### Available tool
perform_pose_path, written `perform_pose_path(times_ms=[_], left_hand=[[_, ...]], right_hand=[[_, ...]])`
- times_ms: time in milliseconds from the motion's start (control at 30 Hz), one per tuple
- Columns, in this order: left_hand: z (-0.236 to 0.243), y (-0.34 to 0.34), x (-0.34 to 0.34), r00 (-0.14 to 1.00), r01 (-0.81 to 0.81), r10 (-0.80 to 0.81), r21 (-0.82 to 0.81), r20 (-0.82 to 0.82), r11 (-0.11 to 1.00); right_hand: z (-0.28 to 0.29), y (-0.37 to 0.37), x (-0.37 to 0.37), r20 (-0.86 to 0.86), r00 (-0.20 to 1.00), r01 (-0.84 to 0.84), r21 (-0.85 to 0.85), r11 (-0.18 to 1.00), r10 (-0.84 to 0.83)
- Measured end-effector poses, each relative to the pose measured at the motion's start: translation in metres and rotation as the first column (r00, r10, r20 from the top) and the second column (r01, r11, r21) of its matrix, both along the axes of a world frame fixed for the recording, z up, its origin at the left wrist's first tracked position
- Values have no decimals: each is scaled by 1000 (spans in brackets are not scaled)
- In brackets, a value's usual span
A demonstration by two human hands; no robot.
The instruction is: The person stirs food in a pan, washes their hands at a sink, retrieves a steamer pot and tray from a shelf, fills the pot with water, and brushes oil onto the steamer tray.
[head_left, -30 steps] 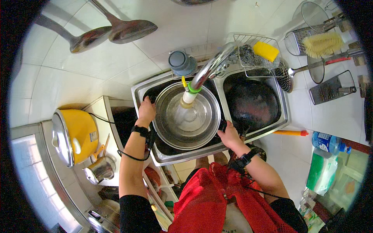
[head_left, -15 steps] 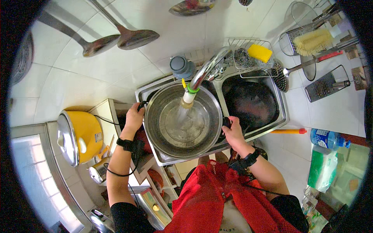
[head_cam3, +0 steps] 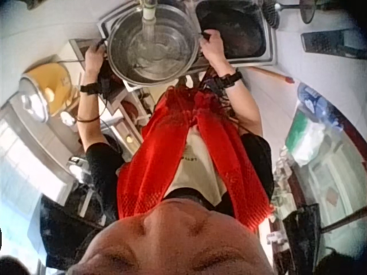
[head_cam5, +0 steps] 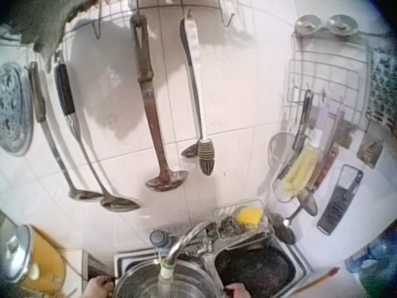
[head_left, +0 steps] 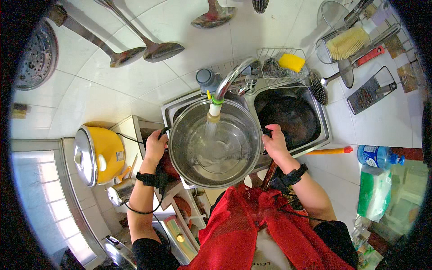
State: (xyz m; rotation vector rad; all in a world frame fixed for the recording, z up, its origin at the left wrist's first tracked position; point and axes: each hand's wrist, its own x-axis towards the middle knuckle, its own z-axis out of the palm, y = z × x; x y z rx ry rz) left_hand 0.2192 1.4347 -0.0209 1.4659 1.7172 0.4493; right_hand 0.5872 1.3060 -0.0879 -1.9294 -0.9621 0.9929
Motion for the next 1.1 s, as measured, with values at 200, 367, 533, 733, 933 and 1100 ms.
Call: perform_pose_path(times_ms=[200, 367, 533, 733, 933, 1100], left_hand=[[2, -16, -6, 997, -19, 15, -63, -69, 998], [1, -31, -11, 995, -26, 19, -65, -102, 998], [-24, -41, -36, 998, 1, -8, -119, -55, 993], [-5, -56, -20, 987, -96, 128, -284, 97, 954], [-10, -54, -24, 953, -104, 195, -355, 232, 929], [-1, -53, -19, 913, -196, 292, -323, 284, 926]], right_hand=[[18, -2, -3, 83, 996, -19, -1, 1000, 19], [18, -4, -3, 170, 985, -47, 21, 999, 43], [26, -7, -9, 264, 962, -103, 139, 985, 63], [27, -4, -10, 311, 944, -158, 139, 978, 108], [17, 2, -6, 336, 934, -189, 183, 965, 119], [26, 13, -7, 331, 938, -175, 201, 964, 102]])
